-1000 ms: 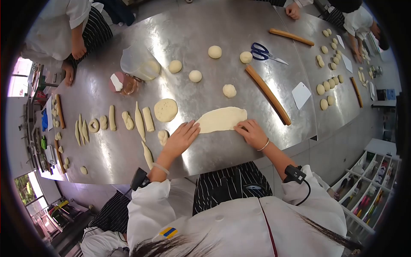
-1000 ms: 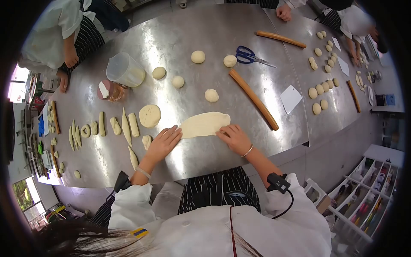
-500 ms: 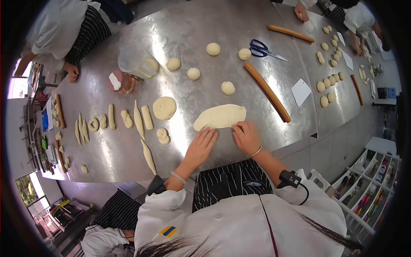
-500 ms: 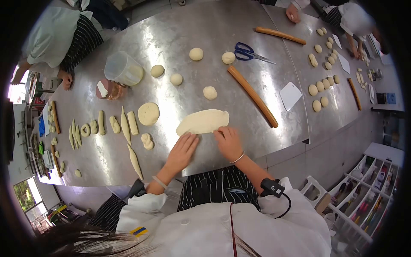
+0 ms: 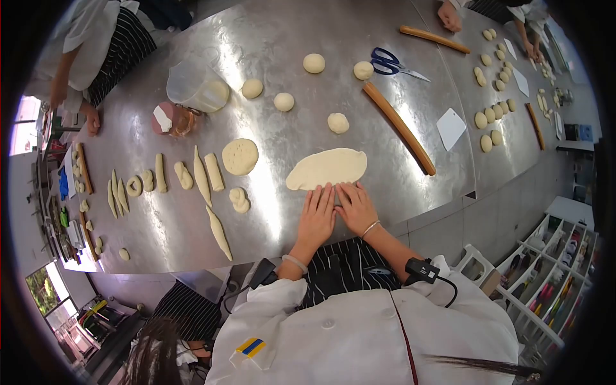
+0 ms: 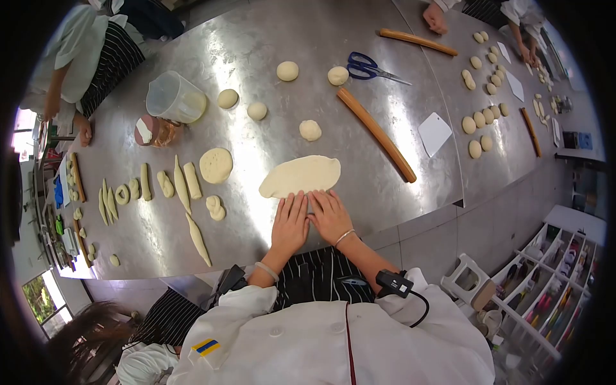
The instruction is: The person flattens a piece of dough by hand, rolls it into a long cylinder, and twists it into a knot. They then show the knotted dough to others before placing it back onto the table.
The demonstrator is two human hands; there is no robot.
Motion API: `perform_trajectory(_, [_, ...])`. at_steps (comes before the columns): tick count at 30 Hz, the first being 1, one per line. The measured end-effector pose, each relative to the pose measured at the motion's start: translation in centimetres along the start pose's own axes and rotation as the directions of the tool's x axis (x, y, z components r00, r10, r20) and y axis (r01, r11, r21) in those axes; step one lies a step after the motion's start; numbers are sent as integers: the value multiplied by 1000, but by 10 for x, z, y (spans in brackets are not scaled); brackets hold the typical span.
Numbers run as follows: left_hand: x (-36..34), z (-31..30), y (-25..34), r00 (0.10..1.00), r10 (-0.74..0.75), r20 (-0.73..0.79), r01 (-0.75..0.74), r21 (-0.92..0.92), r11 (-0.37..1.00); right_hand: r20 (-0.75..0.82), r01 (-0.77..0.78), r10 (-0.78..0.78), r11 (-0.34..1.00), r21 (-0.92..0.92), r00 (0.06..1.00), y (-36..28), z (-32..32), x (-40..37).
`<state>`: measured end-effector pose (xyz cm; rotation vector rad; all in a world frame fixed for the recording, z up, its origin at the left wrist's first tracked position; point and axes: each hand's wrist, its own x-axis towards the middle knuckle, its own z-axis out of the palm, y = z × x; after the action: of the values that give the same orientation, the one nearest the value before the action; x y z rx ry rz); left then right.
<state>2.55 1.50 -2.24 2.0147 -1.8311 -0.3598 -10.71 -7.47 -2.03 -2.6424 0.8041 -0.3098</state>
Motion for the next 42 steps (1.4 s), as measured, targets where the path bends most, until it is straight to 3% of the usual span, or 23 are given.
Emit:
perform_trajectory(7, [-12,-4,3,999,37,-32,-34,91,995,31,-4,4,1000,3,1000,-4,-18,-1])
perform_trajectory(10, [-10,-1,3,999,37,-29,-35,79,996,-47,-1,2,1000,10,999,-7,-17,11])
perform_trajectory(15, [7,4,-3,996,-25,-89,26,10,1000,-32,0,1,999,34,999,-4,0,15])
perform_trajectory(23, [-6,4,-3,998,48,-48,-47,29,998,-35,67,-67,998,8,997,1,-2,-8])
perform_trajectory(25, [-8,-1,-5,996,79,-42,-78,38,996,47,112,-118,988,109,992,8,-7,-13])
perform_trajectory(28, [-13,-11,-11,994,104,38,-102,-41,994,-27,108,-106,986,129,994,22,-20,-10])
perform_trajectory(32, [-8,-21,-18,999,19,37,-20,47,999,-53,43,-39,996,73,998,29,-31,1])
perform_trajectory(36, [-17,-16,-16,995,-67,79,64,46,997,37,45,-46,999,4,998,36,-24,-11])
perform_trajectory(42, [-31,-20,-9,989,-68,133,45,167,985,43,54,-54,998,-17,998,36,-29,-20])
